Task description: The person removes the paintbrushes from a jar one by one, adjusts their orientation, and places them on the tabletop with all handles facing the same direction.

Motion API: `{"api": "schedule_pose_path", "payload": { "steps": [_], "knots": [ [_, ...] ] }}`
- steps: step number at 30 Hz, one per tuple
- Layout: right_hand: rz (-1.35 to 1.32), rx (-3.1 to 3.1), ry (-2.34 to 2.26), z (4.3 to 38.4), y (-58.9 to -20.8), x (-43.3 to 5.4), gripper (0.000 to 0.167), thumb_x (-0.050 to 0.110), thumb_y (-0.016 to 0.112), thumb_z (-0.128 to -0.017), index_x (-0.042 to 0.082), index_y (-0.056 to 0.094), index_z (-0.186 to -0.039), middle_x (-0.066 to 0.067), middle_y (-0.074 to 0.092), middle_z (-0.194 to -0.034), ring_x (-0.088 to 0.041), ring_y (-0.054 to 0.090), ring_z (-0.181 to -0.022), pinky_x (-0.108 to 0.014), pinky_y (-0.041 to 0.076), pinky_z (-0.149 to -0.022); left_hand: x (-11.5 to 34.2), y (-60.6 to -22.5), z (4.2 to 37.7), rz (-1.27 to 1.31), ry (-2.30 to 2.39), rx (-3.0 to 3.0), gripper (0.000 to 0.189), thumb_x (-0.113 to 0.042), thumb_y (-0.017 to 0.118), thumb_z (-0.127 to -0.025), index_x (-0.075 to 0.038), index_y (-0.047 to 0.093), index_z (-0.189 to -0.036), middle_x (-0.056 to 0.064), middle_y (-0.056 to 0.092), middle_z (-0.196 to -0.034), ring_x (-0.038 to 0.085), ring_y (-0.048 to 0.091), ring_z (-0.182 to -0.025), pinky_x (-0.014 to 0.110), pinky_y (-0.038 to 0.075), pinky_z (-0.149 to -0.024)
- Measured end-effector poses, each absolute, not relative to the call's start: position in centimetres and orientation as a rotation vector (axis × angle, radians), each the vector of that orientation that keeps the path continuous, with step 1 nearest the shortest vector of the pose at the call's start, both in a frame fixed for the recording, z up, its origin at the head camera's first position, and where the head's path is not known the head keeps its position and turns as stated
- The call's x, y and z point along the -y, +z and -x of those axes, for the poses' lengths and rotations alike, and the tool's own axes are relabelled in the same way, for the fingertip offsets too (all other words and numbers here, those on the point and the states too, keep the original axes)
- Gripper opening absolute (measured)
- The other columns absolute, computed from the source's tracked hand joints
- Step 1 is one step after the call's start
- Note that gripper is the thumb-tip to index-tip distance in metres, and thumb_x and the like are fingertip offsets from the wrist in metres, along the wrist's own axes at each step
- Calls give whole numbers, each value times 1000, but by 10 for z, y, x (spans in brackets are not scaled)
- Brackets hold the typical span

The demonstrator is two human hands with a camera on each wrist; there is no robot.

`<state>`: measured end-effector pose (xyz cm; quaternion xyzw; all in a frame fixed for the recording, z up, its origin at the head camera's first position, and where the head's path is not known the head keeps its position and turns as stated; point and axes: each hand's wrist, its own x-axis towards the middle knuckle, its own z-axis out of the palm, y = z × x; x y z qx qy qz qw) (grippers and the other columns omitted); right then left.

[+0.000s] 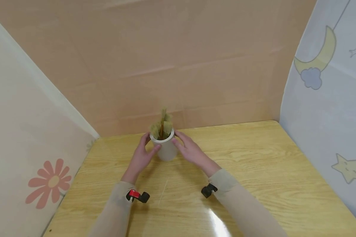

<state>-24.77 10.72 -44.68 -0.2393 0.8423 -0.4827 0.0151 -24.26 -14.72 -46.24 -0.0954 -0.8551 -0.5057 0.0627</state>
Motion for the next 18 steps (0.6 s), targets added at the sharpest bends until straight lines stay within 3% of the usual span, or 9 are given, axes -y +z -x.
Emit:
{"api": "schedule_pose_path", "payload": {
  "steps": [18],
  "knots": [
    [743, -2546, -1618, 226, -447, -135, 57, 36, 36, -123, 6, 38, -171, -21, 45, -170, -45, 36, -159, -70, 28, -127, 127, -464, 227, 415, -1514, 2627, 86, -40, 83, -102, -17, 38, -171, 14, 45, -160, 33, 53, -136, 59, 45, -116]
  ]
}}
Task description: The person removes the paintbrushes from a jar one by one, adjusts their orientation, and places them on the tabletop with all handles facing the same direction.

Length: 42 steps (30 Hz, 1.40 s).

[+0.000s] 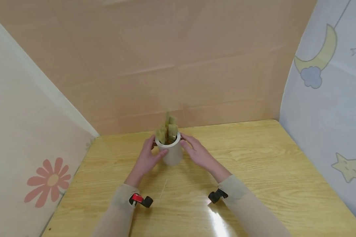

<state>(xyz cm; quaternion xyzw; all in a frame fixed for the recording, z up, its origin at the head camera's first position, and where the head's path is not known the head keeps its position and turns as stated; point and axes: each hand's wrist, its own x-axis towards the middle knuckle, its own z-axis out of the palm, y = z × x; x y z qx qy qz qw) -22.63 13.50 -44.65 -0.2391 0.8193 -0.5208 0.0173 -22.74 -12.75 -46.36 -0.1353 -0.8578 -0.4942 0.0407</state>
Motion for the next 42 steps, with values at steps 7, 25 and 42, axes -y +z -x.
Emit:
{"api": "schedule_pose_path", "payload": {
  "steps": [7, 25, 42],
  "knots": [
    [657, -2459, -1675, 217, -448, -145, 59, 44, 31, -123, 15, 37, -173, -14, 44, -172, -41, 33, -161, -71, 29, -126, 120, -464, 224, 443, -1521, 2629, 78, -40, 83, -102, -21, 43, -166, 2, 60, -151, 29, 54, -133, 57, 48, -111],
    [608, -2413, -1746, 212, -448, -164, 60, 43, 27, -123, 11, 34, -173, -20, 40, -172, -47, 31, -161, -77, 23, -125, 112, -468, 213, 553, -1530, 2657, 87, -32, 79, -106, -16, 29, -176, 7, 55, -150, 23, 58, -121, 51, 53, -106],
    [643, -2363, -1795, 220, -453, -169, 62, 42, 22, -123, 5, 43, -168, -20, 45, -170, -44, 31, -161, -76, 17, -127, 99, -473, 209, 582, -1641, 2646, 96, -39, 89, -97, -24, 31, -173, 2, 42, -170, 27, 39, -159, 60, 31, -129]
  ]
}}
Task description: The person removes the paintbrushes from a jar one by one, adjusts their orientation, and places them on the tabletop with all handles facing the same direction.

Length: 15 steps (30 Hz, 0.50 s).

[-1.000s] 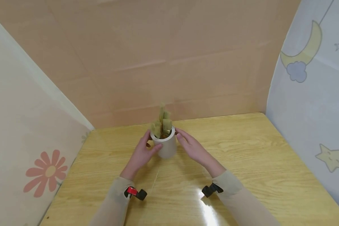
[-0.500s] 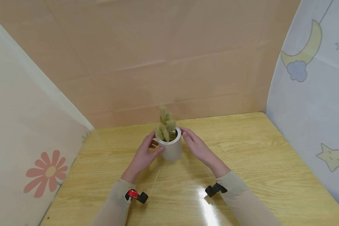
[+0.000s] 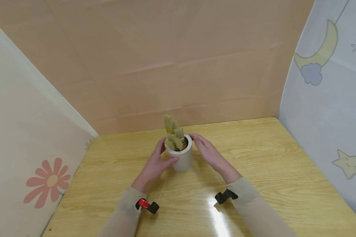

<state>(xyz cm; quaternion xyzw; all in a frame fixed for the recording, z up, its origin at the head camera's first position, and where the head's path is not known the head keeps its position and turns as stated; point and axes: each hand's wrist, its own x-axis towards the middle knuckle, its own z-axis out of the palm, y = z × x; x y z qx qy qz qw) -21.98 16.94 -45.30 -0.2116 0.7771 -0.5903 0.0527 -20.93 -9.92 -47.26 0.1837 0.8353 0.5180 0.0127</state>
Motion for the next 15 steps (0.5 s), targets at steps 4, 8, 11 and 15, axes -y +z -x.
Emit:
{"api": "schedule_pose_path", "payload": {
  "steps": [4, 8, 11, 15],
  "knots": [
    [639, -2381, -1778, 221, -452, -170, 62, 43, 23, -123, 6, 46, -167, -19, 46, -169, -44, 32, -161, -75, 17, -128, 95, -474, 211, -599, 1602, -2603, 101, -42, 92, -93, -31, 31, -173, 3, 39, -168, 26, 40, -157, 61, 32, -127],
    [635, -2393, -1762, 222, -451, -171, 62, 44, 22, -123, 8, 48, -167, -18, 47, -169, -42, 31, -162, -76, 15, -128, 90, -476, 211, -586, 1665, -2549, 106, -41, 94, -91, -28, 29, -173, 3, 38, -169, 27, 37, -159, 63, 30, -128],
    [632, -2381, -1765, 222, -451, -173, 62, 45, 21, -123, 10, 49, -167, -16, 47, -169, -42, 30, -162, -77, 14, -127, 88, -478, 211, -576, 1726, -2494, 110, -38, 95, -90, -26, 25, -174, 2, 41, -170, 25, 35, -160, 63, 28, -129],
    [641, -2368, -1777, 220, -453, -176, 61, 44, 21, -123, 13, 50, -167, -12, 49, -169, -42, 31, -162, -78, 15, -127, 85, -481, 212, -609, 1764, -2465, 106, -34, 95, -92, -30, 27, -173, -3, 48, -166, 23, 39, -158, 64, 29, -128]
  ]
}}
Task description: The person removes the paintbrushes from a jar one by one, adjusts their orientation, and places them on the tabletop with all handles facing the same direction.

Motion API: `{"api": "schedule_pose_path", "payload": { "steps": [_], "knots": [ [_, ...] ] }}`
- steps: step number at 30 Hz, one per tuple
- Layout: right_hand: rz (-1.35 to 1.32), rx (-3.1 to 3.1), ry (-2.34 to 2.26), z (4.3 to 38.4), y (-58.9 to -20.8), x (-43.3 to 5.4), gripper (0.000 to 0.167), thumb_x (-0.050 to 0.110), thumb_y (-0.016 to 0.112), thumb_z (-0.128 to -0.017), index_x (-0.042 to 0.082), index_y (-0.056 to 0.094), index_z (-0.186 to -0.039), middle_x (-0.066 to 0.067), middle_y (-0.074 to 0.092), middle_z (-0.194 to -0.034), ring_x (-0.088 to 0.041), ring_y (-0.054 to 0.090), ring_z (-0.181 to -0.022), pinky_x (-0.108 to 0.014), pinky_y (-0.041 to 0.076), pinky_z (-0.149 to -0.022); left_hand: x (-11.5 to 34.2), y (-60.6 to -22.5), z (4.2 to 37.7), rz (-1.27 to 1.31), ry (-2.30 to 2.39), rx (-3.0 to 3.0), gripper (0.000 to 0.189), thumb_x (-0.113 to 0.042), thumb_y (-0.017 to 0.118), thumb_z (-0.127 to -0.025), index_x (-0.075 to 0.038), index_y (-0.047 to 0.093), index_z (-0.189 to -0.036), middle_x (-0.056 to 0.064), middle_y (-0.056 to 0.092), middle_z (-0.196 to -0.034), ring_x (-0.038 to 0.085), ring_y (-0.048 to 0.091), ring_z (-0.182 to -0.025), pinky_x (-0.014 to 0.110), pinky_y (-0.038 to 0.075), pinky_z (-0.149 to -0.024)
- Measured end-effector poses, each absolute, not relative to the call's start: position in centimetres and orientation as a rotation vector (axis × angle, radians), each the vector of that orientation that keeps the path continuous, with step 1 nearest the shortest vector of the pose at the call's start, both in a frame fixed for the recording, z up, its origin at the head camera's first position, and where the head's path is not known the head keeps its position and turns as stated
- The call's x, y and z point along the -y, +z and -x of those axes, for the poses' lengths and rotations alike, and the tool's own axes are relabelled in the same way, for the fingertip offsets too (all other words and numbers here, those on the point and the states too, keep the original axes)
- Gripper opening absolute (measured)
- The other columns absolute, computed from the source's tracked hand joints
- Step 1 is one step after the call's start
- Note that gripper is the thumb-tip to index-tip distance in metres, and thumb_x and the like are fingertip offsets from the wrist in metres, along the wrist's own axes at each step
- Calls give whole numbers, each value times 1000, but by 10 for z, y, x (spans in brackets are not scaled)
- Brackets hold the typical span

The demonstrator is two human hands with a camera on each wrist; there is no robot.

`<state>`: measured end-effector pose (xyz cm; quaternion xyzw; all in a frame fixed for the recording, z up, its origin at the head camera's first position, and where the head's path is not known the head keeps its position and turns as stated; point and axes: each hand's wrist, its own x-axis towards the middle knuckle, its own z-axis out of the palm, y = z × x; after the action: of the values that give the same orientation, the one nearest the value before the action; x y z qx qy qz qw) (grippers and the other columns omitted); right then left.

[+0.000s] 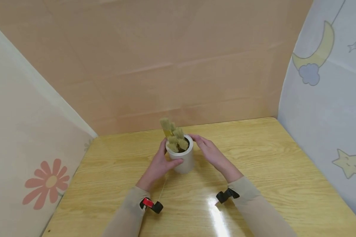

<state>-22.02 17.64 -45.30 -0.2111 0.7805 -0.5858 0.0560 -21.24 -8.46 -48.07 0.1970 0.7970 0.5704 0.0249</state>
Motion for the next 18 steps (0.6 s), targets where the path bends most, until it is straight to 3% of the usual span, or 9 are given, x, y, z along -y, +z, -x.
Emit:
{"api": "schedule_pose_path", "payload": {
  "steps": [7, 18],
  "knots": [
    [627, -2495, -1745, 217, -455, -184, 58, 41, 25, -124, 10, 48, -167, -14, 50, -168, -44, 32, -161, -79, 18, -125, 77, -483, 213, -603, 1791, -2477, 104, -35, 97, -89, -31, 33, -170, -9, 52, -160, 19, 48, -150, 60, 32, -128],
    [637, -2687, -1773, 210, -449, -193, 46, 28, 50, -120, 16, 54, -164, -8, 57, -162, -38, 39, -158, -74, 31, -123, 69, -486, 207, -488, 1780, -2549, 107, -40, 96, -90, -24, 29, -172, -2, 55, -159, 25, 52, -149, 62, 37, -125]
  ]
}}
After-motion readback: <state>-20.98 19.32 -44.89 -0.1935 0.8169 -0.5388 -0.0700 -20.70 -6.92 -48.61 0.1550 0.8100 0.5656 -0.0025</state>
